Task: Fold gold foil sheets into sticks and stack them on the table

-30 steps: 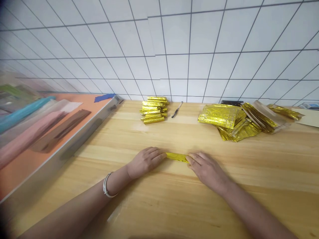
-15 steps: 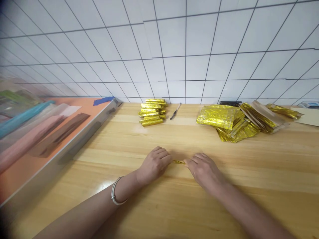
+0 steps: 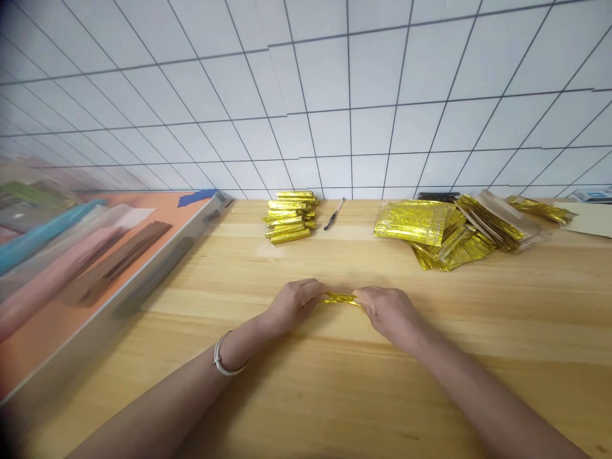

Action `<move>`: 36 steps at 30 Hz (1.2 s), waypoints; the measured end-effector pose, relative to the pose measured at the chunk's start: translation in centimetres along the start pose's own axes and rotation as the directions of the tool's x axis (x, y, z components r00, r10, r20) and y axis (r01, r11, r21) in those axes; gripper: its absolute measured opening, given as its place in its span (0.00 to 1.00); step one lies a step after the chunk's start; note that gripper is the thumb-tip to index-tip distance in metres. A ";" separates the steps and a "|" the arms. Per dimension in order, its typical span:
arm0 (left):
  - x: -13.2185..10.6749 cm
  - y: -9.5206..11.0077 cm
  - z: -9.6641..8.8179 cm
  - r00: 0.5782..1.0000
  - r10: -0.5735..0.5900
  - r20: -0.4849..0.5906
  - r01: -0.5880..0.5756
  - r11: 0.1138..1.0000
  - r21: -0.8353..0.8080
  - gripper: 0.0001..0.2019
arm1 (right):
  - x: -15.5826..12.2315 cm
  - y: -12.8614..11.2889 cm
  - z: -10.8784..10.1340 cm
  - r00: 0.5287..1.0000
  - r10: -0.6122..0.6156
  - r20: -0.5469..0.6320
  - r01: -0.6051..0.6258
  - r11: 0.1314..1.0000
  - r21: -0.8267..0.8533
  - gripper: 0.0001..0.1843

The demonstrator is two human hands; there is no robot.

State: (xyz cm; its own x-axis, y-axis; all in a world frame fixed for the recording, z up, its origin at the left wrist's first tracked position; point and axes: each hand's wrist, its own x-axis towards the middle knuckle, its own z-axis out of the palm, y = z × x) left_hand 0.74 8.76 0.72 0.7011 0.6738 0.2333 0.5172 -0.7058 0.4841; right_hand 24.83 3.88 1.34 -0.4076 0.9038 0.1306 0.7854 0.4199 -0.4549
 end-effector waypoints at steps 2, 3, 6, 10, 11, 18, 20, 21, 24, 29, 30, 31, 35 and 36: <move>0.4 -0.4 -0.1 1.000 -0.021 0.014 0.022 0.991 -0.132 0.10 | 0.3 0.3 -0.3 0.998 0.047 0.031 -0.049 0.997 0.064 0.15; 0.7 -0.6 -0.2 0.999 -0.036 0.016 0.039 0.982 -0.184 0.10 | 0.5 0.4 -0.4 0.997 0.064 0.039 -0.068 0.992 0.103 0.16; 1.7 -1.2 0.0 0.996 -0.088 0.013 0.088 0.958 -0.274 0.09 | 1.3 1.2 -0.3 0.995 0.099 0.029 -0.102 0.982 0.158 0.15; 3.1 -2.0 0.7 0.992 -0.120 -0.026 0.108 0.954 -0.280 0.09 | 2.2 2.8 0.1 0.994 0.111 -0.024 -0.108 0.990 0.092 0.13; 3.3 -2.2 0.9 0.991 -0.129 -0.042 0.113 0.955 -0.275 0.09 | 2.4 3.2 0.2 0.993 0.110 -0.035 -0.107 0.991 0.085 0.13; 3.7 -2.9 1.5 0.972 -0.219 -0.082 0.189 0.944 -0.272 0.02 | 2.1 4.7 0.4 0.982 0.150 -0.114 -0.141 0.986 0.086 0.11; 3.6 -3.0 1.5 0.969 -0.230 -0.085 0.200 0.941 -0.273 0.01 | 2.0 4.7 0.6 0.982 0.149 -0.119 -0.138 0.985 0.100 0.10; 3.5 -3.0 1.5 0.969 -0.233 -0.086 0.202 0.940 -0.274 0.00 | 2.0 4.7 0.6 0.980 0.151 -0.127 -0.137 0.984 0.110 0.10; 3.4 -2.9 1.5 0.965 -0.243 -0.097 0.207 0.936 -0.285 0.02 | 1.8 4.7 0.8 0.966 0.185 -0.183 -0.161 0.977 0.141 0.08; 3.0 -2.8 1.7 0.949 -0.278 -0.151 0.222 0.926 -0.306 0.05 | 1.2 4.7 1.2 0.890 0.323 -0.322 -0.250 0.936 0.249 0.13; 3.0 -2.9 1.7 0.949 -0.274 -0.158 0.220 0.930 -0.295 0.05 | 1.1 4.6 1.3 0.873 0.349 -0.341 -0.264 0.925 0.271 0.14; 2.9 -2.9 1.8 0.950 -0.267 -0.162 0.215 0.936 -0.279 0.05 | 1.1 4.6 1.4 0.860 0.368 -0.353 -0.275 0.918 0.286 0.15; 2.9 -3.1 1.9 0.956 -0.235 -0.173 0.192 0.954 -0.231 0.03 | 0.8 4.8 1.7 0.838 0.383 -0.388 -0.285 0.915 0.287 0.15; 2.9 -3.1 1.9 0.957 -0.231 -0.177 0.189 0.956 -0.226 0.03 | 0.8 4.9 1.8 0.837 0.378 -0.395 -0.282 0.917 0.280 0.15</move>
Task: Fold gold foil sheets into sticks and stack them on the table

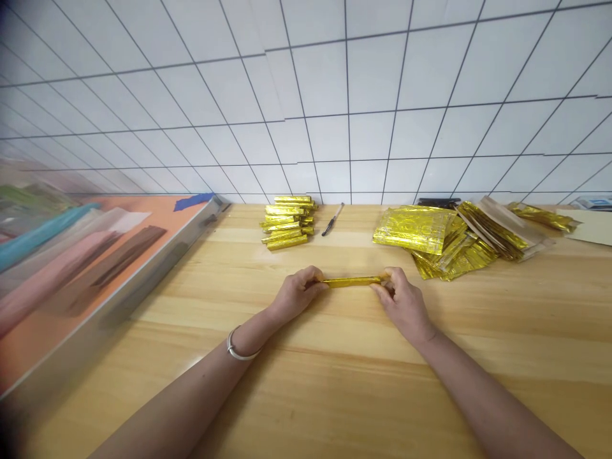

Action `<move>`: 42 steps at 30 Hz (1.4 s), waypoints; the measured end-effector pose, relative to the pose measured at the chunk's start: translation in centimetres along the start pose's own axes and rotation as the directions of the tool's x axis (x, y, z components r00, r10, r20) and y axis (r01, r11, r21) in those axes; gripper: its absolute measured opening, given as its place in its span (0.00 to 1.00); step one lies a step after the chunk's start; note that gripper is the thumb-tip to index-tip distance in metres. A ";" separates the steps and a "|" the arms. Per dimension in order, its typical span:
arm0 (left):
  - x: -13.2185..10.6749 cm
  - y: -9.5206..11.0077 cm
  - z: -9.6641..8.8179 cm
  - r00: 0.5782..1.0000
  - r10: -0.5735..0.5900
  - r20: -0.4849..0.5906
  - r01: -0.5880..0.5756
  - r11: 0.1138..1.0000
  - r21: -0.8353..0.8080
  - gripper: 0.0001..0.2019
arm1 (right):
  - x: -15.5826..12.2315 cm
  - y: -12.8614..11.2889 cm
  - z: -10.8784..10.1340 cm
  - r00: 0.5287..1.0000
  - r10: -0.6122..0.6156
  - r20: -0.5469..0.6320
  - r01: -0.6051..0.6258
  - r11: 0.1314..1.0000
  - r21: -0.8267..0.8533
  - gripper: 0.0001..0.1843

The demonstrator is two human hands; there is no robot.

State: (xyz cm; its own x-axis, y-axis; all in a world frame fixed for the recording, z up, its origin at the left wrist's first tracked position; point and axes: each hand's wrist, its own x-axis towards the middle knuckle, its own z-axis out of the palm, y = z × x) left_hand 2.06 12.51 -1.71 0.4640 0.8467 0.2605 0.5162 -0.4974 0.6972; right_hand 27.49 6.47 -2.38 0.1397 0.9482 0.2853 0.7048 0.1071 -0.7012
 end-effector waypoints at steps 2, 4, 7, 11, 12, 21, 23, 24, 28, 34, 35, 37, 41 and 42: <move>0.0 0.0 -0.1 1.000 0.006 -0.006 -0.006 1.000 0.008 0.02 | -0.1 0.2 0.0 1.000 -0.016 -0.006 0.016 1.000 -0.013 0.15; 0.0 0.0 -0.1 1.000 0.012 -0.011 -0.012 1.000 0.018 0.02 | -0.2 0.3 0.0 0.999 -0.032 -0.007 0.032 0.999 -0.021 0.15; 0.0 0.1 -0.2 1.000 0.022 -0.015 -0.022 0.999 0.035 0.02 | -0.3 0.3 0.0 0.999 -0.043 -0.013 0.042 0.999 -0.027 0.13; 0.0 0.2 -0.3 0.999 0.042 -0.014 -0.041 0.997 0.060 0.01 | -0.2 0.2 -0.2 0.996 -0.084 0.004 0.084 0.994 -0.064 0.11; 0.0 0.2 -0.3 0.999 0.047 -0.015 -0.046 0.997 0.067 0.01 | -0.2 0.2 -0.2 0.995 -0.103 0.007 0.103 0.992 -0.078 0.10; 0.0 -0.1 -0.2 0.994 0.104 -0.023 -0.101 0.988 0.117 0.02 | -0.1 0.0 -0.6 0.958 -0.277 0.067 0.280 0.959 -0.042 0.05; 0.1 -0.1 -0.2 0.992 0.124 -0.015 -0.122 0.986 0.115 0.03 | 0.0 0.1 -0.7 0.946 -0.312 0.087 0.316 0.948 -0.028 0.05; 0.1 -0.1 -0.2 0.991 0.135 -0.009 -0.133 0.985 0.113 0.03 | 0.0 0.1 -0.7 0.943 -0.320 0.092 0.324 0.946 -0.028 0.05; 0.1 -0.1 -0.3 0.982 0.186 -0.026 -0.182 0.975 0.130 0.05 | 0.2 0.2 -0.7 0.939 -0.327 0.107 0.333 0.942 -0.042 0.05; 0.1 0.1 -0.7 0.964 0.265 0.022 -0.254 0.895 0.368 0.09 | 0.3 -0.2 -0.8 0.931 -0.337 0.143 0.346 0.937 -0.044 0.06; 0.1 0.1 -0.7 0.958 0.282 0.059 -0.281 0.869 0.407 0.09 | 0.3 -0.2 -0.8 0.929 -0.341 0.144 0.351 0.935 -0.045 0.06; 0.1 0.0 -0.8 0.940 0.318 0.124 -0.339 0.822 0.458 0.10 | 0.4 -0.2 -0.9 0.924 -0.352 0.149 0.363 0.930 -0.052 0.06; -0.1 0.0 -1.2 0.912 0.358 0.201 -0.410 0.767 0.494 0.11 | 0.4 -0.2 -1.0 0.905 -0.392 0.166 0.411 0.906 -0.101 0.07; -0.1 0.0 -1.3 0.907 0.358 0.219 -0.420 0.762 0.492 0.11 | 0.5 -0.2 -1.0 0.895 -0.409 0.179 0.432 0.894 -0.120 0.07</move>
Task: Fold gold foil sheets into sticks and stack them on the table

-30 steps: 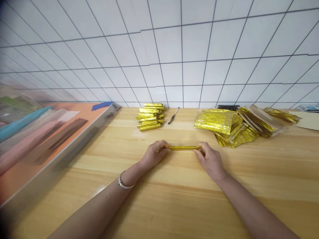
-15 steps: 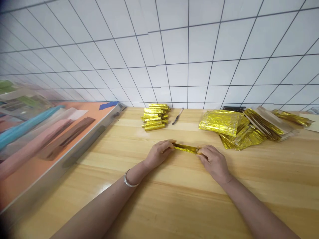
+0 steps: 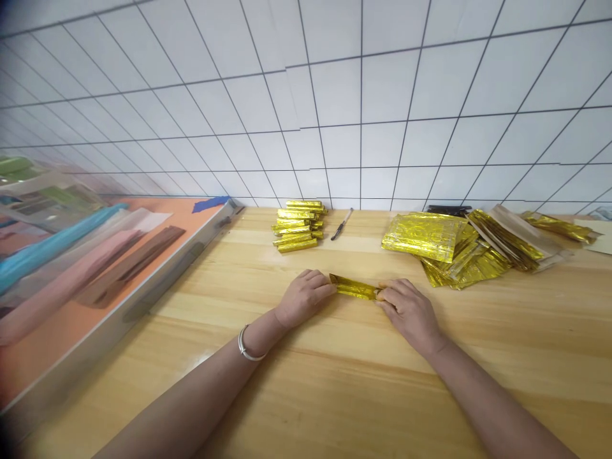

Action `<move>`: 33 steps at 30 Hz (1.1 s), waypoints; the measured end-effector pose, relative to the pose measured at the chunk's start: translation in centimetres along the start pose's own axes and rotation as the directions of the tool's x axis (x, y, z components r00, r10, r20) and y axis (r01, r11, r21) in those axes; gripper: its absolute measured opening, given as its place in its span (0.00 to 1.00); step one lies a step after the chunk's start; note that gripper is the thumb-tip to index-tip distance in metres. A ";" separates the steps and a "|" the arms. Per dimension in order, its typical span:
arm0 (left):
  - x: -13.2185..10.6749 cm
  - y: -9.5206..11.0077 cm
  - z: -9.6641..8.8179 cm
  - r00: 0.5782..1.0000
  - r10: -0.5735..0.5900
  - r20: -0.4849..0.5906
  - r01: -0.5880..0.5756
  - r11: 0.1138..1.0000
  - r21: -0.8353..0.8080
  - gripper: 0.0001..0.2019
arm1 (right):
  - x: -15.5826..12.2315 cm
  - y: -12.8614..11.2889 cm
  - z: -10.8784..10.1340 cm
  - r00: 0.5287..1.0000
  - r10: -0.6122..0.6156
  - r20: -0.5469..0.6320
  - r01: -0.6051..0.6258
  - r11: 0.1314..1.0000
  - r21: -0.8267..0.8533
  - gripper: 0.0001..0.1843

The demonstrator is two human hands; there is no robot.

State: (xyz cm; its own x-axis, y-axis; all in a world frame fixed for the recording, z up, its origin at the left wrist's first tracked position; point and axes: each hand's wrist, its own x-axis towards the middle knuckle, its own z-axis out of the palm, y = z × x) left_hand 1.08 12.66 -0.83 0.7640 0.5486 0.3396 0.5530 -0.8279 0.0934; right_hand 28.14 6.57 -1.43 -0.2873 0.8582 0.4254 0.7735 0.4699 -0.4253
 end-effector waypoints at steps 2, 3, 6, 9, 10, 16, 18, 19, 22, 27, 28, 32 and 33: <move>-0.1 0.0 -0.2 1.000 0.006 0.025 -0.006 1.000 -0.022 0.09 | 0.1 -0.2 -0.3 0.999 -0.043 0.031 0.045 0.997 -0.056 0.08; -0.2 0.0 -0.3 1.000 0.002 0.031 0.000 0.999 -0.043 0.09 | 0.2 -0.4 -0.5 0.997 -0.054 0.047 0.058 0.994 -0.091 0.08; -0.4 0.1 -0.4 1.000 -0.014 0.018 0.016 0.992 -0.123 0.08 | 0.1 -1.2 -1.1 0.994 -0.042 0.102 0.061 0.980 -0.189 0.09; -1.1 0.5 -0.3 1.000 -0.030 0.002 0.030 0.980 -0.196 0.08 | -0.5 -1.9 -1.5 0.986 -0.006 0.168 0.034 0.985 -0.168 0.10; -1.3 0.6 -0.3 0.999 -0.038 0.005 0.038 0.976 -0.216 0.08 | -0.9 -2.0 -1.5 0.984 0.003 0.178 0.021 0.991 -0.132 0.10; -2.6 1.2 0.1 0.989 -0.145 0.001 0.134 0.908 -0.396 0.08 | -2.5 -1.9 -0.6 0.979 0.101 0.179 -0.105 0.994 0.010 0.08; -2.6 1.1 0.3 0.982 -0.190 -0.006 0.168 0.884 -0.437 0.07 | -2.4 -2.0 -0.4 0.971 0.143 0.189 -0.148 0.989 0.011 0.08; -2.6 1.1 0.5 0.978 -0.207 -0.005 0.183 0.879 -0.441 0.07 | -2.2 -2.1 -0.4 0.967 0.157 0.199 -0.162 0.987 0.010 0.08; -2.4 1.1 0.7 0.970 -0.244 0.002 0.221 0.876 -0.429 0.07 | -1.5 -2.3 -0.5 0.954 0.177 0.243 -0.185 0.983 0.011 0.08; -2.5 1.3 0.6 0.964 -0.266 -0.011 0.236 0.871 -0.432 0.08 | -0.7 -2.6 -0.7 0.944 0.191 0.268 -0.198 0.980 -0.003 0.09; -2.6 1.4 0.5 0.964 -0.266 -0.026 0.230 0.873 -0.429 0.08 | -0.7 -2.6 -0.7 0.946 0.190 0.263 -0.196 0.981 -0.003 0.09; -3.1 1.5 0.1 0.980 -0.184 -0.071 0.146 0.920 -0.364 0.08 | -1.5 -2.5 -0.5 0.967 0.137 0.216 -0.136 0.991 -0.019 0.07; -3.1 1.6 -0.1 0.987 -0.149 -0.061 0.120 0.933 -0.339 0.08 | -1.8 -2.4 -0.5 0.974 0.108 0.199 -0.104 0.994 -0.032 0.07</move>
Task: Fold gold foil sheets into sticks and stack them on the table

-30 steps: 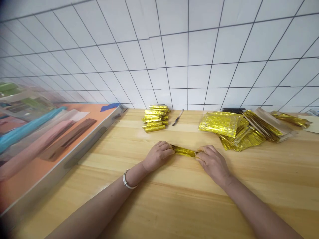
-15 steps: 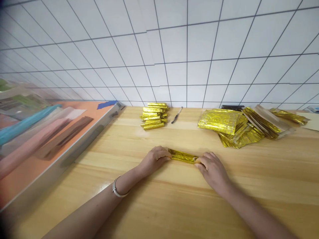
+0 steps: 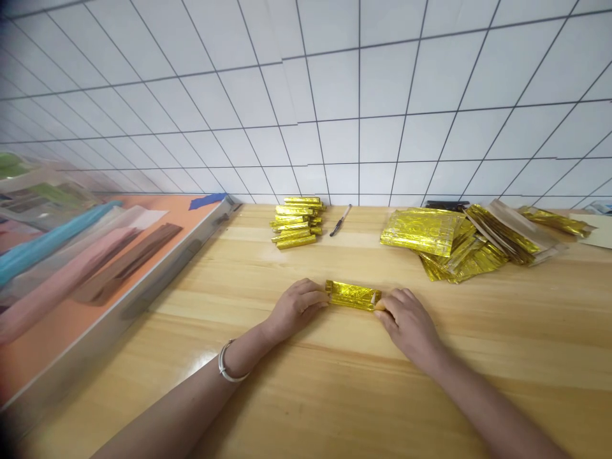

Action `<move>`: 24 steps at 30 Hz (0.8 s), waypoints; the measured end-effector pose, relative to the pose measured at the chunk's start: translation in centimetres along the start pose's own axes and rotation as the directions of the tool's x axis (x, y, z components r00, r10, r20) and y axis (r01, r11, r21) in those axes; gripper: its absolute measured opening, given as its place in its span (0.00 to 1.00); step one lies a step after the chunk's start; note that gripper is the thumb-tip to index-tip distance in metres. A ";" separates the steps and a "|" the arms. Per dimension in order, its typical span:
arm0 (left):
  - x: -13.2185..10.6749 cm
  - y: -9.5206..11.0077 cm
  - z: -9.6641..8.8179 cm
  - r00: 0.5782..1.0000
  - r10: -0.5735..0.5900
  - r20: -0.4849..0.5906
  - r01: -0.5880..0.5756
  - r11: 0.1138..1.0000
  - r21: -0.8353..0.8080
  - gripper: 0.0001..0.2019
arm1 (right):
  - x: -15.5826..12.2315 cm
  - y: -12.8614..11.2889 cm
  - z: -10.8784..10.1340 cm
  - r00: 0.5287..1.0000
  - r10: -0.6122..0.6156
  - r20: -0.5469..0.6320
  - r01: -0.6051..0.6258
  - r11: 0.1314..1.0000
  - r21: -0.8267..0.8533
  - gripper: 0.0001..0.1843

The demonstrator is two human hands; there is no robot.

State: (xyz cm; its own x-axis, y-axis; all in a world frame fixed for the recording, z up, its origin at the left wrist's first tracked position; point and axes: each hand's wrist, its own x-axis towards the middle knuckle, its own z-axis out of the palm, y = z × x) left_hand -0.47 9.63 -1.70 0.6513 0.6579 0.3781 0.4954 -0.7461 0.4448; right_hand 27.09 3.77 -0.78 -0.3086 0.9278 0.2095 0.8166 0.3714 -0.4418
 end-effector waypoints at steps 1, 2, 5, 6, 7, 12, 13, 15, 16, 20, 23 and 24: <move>0.0 0.1 -0.1 0.999 0.025 0.027 -0.026 0.999 0.023 0.08 | -0.3 0.1 0.1 0.999 -0.032 -0.019 0.032 0.999 -0.019 0.06; -0.1 0.1 -0.3 0.998 0.045 0.051 -0.047 0.998 0.043 0.09 | -0.5 0.1 0.1 0.997 -0.063 -0.035 0.062 0.997 -0.036 0.06; -0.1 0.1 -0.6 0.993 0.079 0.091 -0.086 0.993 0.077 0.09 | -1.0 0.2 0.0 0.990 -0.130 -0.061 0.126 0.990 -0.061 0.06; 0.0 0.0 -0.7 0.991 0.089 0.097 -0.096 0.992 0.076 0.09 | -1.0 0.2 0.0 0.987 -0.148 -0.058 0.144 0.988 -0.063 0.07; 0.0 -0.2 -0.7 0.990 0.096 0.100 -0.103 0.992 0.069 0.09 | -1.1 0.1 0.0 0.985 -0.163 -0.052 0.160 0.985 -0.064 0.07; 0.1 -1.1 -0.6 0.992 0.064 0.105 -0.064 0.998 0.000 0.08 | -0.9 -0.1 0.0 0.990 -0.126 -0.058 0.124 0.991 -0.041 0.08; 0.2 -1.1 -0.5 0.994 0.040 0.101 -0.039 0.999 -0.011 0.08 | -0.8 -0.1 0.0 0.994 -0.094 -0.052 0.092 0.995 -0.031 0.08; 0.2 -1.0 -0.4 0.997 -0.014 0.082 0.016 0.999 -0.029 0.07 | -0.5 -0.2 -0.1 0.999 -0.025 -0.019 0.025 1.000 -0.009 0.08; 0.3 -0.9 -0.4 0.997 -0.041 0.071 0.044 0.998 -0.035 0.06 | -0.3 -0.3 -0.1 1.000 0.009 0.002 -0.009 1.000 -0.001 0.09; 0.6 0.2 -0.3 0.988 -0.147 0.037 0.148 0.989 -0.023 0.04 | 0.4 -0.7 -0.4 0.992 0.106 0.064 -0.106 0.994 0.003 0.09; 0.9 0.9 -0.1 0.976 -0.215 0.027 0.215 0.977 0.000 0.04 | 0.9 -1.0 -0.5 0.984 0.156 0.080 -0.154 0.988 -0.028 0.10; 1.0 1.1 0.0 0.971 -0.237 0.022 0.237 0.971 0.009 0.05 | 1.0 -1.1 -0.5 0.982 0.171 0.079 -0.168 0.985 -0.042 0.10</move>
State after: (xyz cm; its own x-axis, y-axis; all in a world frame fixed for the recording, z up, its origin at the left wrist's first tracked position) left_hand 0.69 9.44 -0.80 0.5279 0.8136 0.2437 0.6406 -0.5699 0.5146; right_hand 26.12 4.27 0.37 -0.2017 0.9775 0.0615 0.8765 0.2082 -0.4341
